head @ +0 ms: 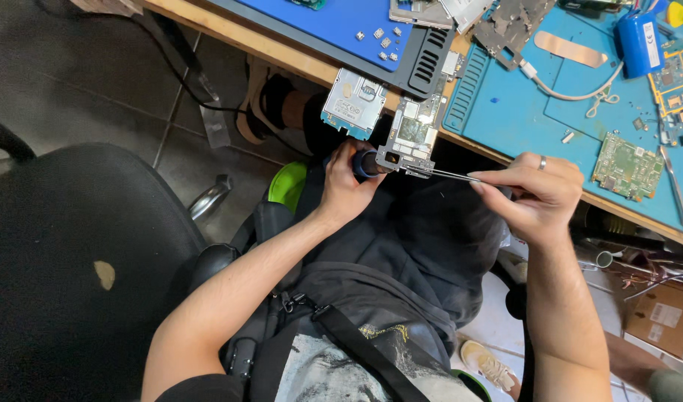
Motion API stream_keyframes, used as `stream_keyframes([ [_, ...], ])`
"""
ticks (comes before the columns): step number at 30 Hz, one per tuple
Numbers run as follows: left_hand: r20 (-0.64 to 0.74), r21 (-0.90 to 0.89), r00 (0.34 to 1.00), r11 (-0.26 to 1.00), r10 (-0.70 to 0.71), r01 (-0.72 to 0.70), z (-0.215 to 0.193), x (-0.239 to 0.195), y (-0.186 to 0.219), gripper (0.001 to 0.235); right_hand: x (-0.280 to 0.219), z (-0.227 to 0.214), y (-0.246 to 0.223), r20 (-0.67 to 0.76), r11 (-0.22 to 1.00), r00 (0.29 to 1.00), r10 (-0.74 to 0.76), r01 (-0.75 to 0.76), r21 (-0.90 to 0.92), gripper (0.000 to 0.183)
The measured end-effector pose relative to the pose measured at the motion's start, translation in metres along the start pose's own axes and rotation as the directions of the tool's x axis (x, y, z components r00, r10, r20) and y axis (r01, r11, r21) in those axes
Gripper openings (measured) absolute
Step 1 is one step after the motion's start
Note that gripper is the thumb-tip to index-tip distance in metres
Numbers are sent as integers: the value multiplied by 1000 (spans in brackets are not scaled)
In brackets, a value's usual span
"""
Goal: The person uses a hot air gun and tweezers to work on a small electronic component, likely a hard drive casing, held in their left hand. They repeatedly apply heat and use the tweezers to adjust or remove parts from the device while seated at a cluttered electronics workbench.
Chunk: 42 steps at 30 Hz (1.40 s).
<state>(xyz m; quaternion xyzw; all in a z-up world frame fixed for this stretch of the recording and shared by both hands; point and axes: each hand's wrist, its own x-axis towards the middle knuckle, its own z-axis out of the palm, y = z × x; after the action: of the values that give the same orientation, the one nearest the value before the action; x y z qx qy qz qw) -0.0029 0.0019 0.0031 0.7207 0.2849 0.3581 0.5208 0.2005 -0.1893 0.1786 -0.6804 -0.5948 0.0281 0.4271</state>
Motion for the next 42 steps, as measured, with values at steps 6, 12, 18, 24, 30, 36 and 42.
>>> stream_keyframes([
  [6, -26, 6, 999, 1000, 21, -21, 2, 2, -1, 41, 1, -1, 0, 6, 1000, 1000, -16, 16, 3, 8],
  [12, -16, 23, 1000, 999, 25, -24, 4, 0, 1, 42, 2, -1, -1, 6, 1000, 1000, -8, 8, -4, 7],
  [18, 2, 44, 999, 998, 35, -35, 4, -2, -1, 40, -3, -1, 4, -7, 1000, 1000, 10, -10, -23, 8],
  [24, 0, 10, 1000, 1000, 15, -15, -2, 1, 11, 37, 0, 0, 0, 0, 1000, 1000, 0, 0, 5, 7],
  [30, -18, 17, 1000, 1000, 14, -14, 2, 1, 7, 41, 1, -1, 0, 5, 1000, 1000, -7, 7, 7, 6],
  [36, -14, 46, 1000, 999, 19, -18, 7, -3, 0, 40, 1, 0, 0, -5, 1000, 1000, -6, 6, 4, 6],
  [42, 5, 60, 1000, 998, 5, -6, 3, -3, 0, 41, 0, 0, -1, -10, 1000, 1000, 10, -10, -2, 6],
])
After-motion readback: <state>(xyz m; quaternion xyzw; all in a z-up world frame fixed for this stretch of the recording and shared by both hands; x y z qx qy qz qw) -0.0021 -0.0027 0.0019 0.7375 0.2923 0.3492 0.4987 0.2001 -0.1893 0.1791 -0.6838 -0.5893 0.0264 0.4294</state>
